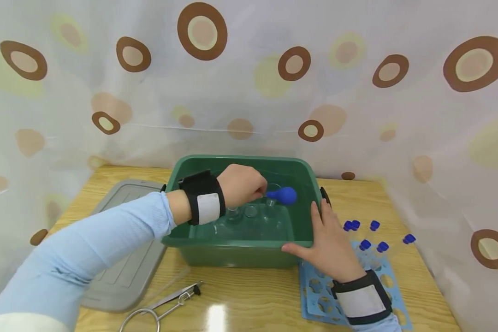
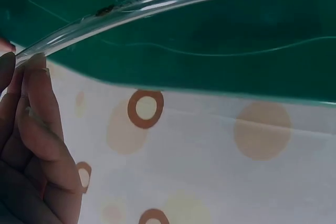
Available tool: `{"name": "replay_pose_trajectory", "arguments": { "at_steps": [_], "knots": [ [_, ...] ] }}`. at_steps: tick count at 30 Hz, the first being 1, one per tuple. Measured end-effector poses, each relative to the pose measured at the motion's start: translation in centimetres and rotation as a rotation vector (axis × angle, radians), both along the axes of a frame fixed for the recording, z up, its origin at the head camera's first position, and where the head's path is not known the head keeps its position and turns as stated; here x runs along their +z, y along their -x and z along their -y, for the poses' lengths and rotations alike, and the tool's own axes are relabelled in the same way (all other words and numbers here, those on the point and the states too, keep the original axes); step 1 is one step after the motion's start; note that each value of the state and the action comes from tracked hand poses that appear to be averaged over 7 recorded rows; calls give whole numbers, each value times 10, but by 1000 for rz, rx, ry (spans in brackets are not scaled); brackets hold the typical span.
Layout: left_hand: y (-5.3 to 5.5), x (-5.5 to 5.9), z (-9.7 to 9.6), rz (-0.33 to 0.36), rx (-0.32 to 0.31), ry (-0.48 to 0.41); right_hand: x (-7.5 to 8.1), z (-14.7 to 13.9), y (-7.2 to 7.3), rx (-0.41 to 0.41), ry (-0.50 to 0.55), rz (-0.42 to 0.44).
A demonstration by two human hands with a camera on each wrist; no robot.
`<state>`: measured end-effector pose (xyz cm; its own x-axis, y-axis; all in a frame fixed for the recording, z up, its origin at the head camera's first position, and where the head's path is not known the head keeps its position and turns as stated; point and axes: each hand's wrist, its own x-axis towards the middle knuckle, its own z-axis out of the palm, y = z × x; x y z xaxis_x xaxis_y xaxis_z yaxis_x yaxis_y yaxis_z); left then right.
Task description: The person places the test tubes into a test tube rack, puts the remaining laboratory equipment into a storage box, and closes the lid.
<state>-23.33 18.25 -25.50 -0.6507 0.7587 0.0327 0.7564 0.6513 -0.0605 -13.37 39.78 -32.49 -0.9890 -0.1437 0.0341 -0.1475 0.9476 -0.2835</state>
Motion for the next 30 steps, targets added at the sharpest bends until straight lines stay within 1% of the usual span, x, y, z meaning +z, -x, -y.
{"name": "replay_pose_trajectory", "arguments": {
  "at_steps": [3, 8, 15, 18, 22, 24, 26, 28, 30],
  "knots": [
    [0, -7, -6, 11, -7, 17, 0, 2, -4, 0, 4, 1],
    [0, -22, -12, 26, -9, 53, 0, 6, -10, -4, 0, -1],
    [5, -45, -17, 41, 30, 105, 2, 11, -15, -14, 0, -5],
    [6, -55, -21, 17, 19, 147, 2, 12, -18, -15, 1, -8],
    [3, -66, -25, -20, -5, 216, 2, 14, -22, -19, 4, -5],
    [0, -67, -28, -22, -16, 234, 1, 15, -25, -19, 4, -4],
    [-3, -65, -31, -20, -27, 233, 1, 17, -27, -14, 1, -13],
    [-5, -61, -34, -8, -35, 219, 1, 18, -28, -12, -2, -24],
    [-7, -56, -36, 23, -39, 198, 2, 19, -29, -10, -6, -34]
  ]
}}
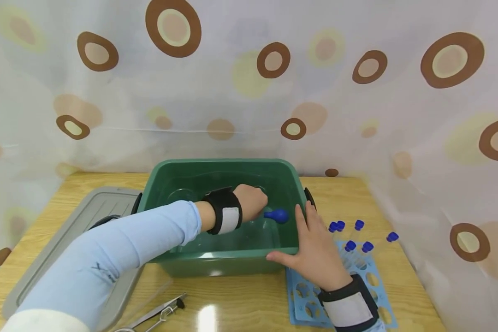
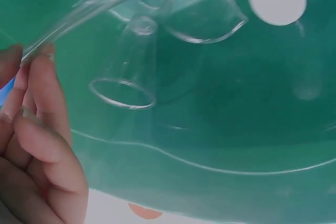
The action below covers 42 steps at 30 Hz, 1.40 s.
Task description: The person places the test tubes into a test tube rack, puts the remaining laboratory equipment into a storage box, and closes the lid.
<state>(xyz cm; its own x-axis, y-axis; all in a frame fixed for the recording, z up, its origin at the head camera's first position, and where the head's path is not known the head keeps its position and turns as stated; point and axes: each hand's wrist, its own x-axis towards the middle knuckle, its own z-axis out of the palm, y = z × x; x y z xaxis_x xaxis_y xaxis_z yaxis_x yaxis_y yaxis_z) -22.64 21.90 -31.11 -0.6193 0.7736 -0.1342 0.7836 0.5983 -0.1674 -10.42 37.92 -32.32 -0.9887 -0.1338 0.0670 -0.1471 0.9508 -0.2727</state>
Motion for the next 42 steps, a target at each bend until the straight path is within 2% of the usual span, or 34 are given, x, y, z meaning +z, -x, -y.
{"name": "replay_pose_trajectory", "arguments": {
  "at_steps": [4, 8, 14, 16, 19, 25, 30, 35, 38, 42],
  "knots": [
    [1, 6, -5, 55, 7, -3, 1, 0, 0, 5, 4, -4],
    [2, 7, -7, 79, 15, -12, 0, -1, 1, 2, 11, 0],
    [-1, 3, 8, 142, 26, -41, 0, -1, 1, 2, 13, 4],
    [-2, -2, 12, 149, 20, -28, 0, -1, 1, 5, 13, -1],
    [-2, -12, 14, 117, 9, 6, 0, -1, 1, 5, 9, -7],
    [1, -36, 13, 124, 24, 36, 0, -1, 0, 0, -6, -19],
    [3, -52, 9, 68, -4, 88, 1, 0, 0, -4, 1, -19],
    [5, -61, 6, 12, -18, 115, 2, -1, -1, -3, -5, -32],
    [7, -66, 5, 7, -19, 110, 2, -1, -1, -7, -1, -30],
    [9, -72, 5, -36, -4, 116, 0, -1, -1, -6, 10, -26]
  ]
}}
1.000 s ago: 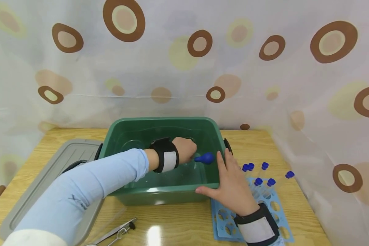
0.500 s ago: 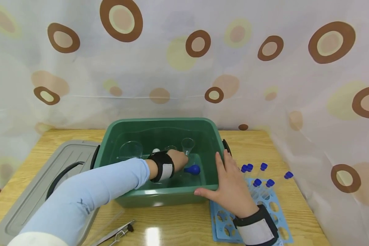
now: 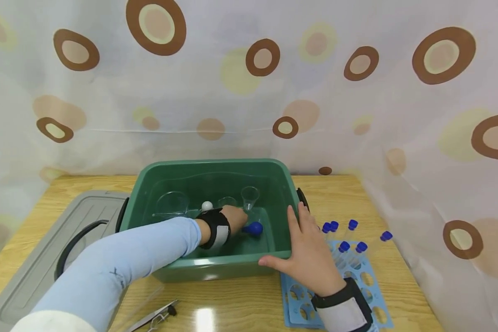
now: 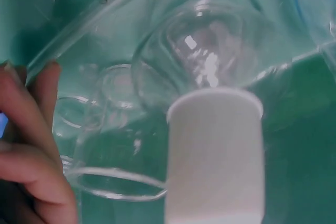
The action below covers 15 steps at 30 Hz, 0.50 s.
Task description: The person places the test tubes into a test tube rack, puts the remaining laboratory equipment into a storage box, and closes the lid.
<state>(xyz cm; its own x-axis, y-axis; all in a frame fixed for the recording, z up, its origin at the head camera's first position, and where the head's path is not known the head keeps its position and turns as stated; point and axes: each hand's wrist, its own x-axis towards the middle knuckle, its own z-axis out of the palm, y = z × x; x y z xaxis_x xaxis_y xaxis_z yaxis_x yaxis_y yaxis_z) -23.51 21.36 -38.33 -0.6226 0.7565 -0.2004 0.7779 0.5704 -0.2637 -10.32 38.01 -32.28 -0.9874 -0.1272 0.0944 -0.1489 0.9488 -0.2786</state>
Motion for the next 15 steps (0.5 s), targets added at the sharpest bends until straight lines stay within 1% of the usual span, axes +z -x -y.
{"name": "replay_pose_trajectory", "arguments": {
  "at_steps": [5, 8, 12, 13, 15],
  "knots": [
    [-2, -6, 1, -60, 15, -17, 0, 0, 1, 4, -3, -7],
    [-1, -11, -1, -120, 9, -22, 0, 0, 1, 6, -4, -9],
    [0, -17, -2, -190, -3, -2, 0, 0, 0, 9, -8, -14],
    [1, -18, -2, -197, -10, -2, 0, 0, 0, 9, -9, -16],
    [1, -19, -2, -174, -16, 0, 0, 0, 0, 8, -9, -16]
  ]
}}
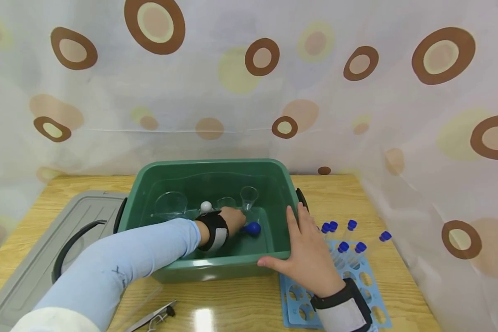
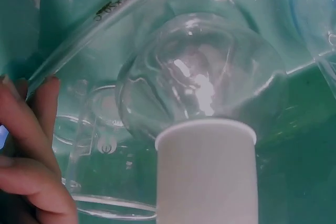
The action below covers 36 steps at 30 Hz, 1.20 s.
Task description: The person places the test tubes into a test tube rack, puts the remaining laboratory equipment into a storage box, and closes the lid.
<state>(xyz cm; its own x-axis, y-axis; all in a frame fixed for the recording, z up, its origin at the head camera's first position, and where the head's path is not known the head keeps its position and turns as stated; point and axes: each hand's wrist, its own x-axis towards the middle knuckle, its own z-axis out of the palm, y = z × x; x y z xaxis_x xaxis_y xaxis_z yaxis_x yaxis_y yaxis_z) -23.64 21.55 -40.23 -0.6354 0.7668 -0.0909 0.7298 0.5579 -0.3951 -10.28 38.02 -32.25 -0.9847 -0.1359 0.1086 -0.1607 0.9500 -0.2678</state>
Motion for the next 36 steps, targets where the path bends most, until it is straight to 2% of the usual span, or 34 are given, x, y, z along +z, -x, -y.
{"name": "replay_pose_trajectory", "arguments": {
  "at_steps": [3, 7, 10, 12, 14, 15, 17, 18, 19, 20, 21, 22, 24, 26, 29, 31, 33, 34, 36],
  "knots": [
    [1, 2, 3, 54, 8, -22, 1, 0, 2, 11, 3, 1],
    [3, 3, 5, 104, 56, -45, 1, 1, 7, 31, 5, -4],
    [11, -17, 3, 99, 91, -59, 0, 3, 10, 42, 12, 8],
    [28, -59, -2, 21, 74, -94, -1, 4, 12, 51, 20, 16],
    [48, -104, -10, 20, 106, -80, -2, 6, 14, 60, 28, 28],
    [54, -118, -12, 27, 121, -78, -2, 7, 15, 68, 30, 30],
    [70, -154, -15, -74, 102, -85, -3, 8, 18, 85, 33, 31],
    [68, -145, -15, -37, 130, -50, -3, 9, 19, 92, 35, 33],
    [63, -129, -14, -1, 150, -18, -3, 9, 20, 99, 35, 33],
    [57, -109, -12, -4, 145, -18, -4, 8, 21, 105, 34, 33],
    [46, -80, -8, -3, 128, -26, -4, 7, 23, 110, 28, 33],
    [37, -57, -5, -29, 106, -44, -4, 6, 23, 111, 22, 33],
    [15, 10, -1, 63, 102, -74, -4, 2, 25, 104, 15, 40],
    [0, 58, 5, 54, 45, -160, -3, -4, 27, 91, 10, 50],
    [-14, 113, 15, -22, -48, -294, 3, -16, 33, 76, 10, 65],
    [-24, 144, 26, -103, -109, -422, 7, -24, 37, 65, 10, 67],
    [-35, 166, 43, -217, -169, -575, 11, -33, 41, 55, 4, 71],
    [-42, 172, 53, -266, -199, -662, 11, -36, 43, 47, 2, 73],
    [-53, 177, 74, -325, -237, -800, 12, -43, 45, 33, -9, 70]
  ]
}}
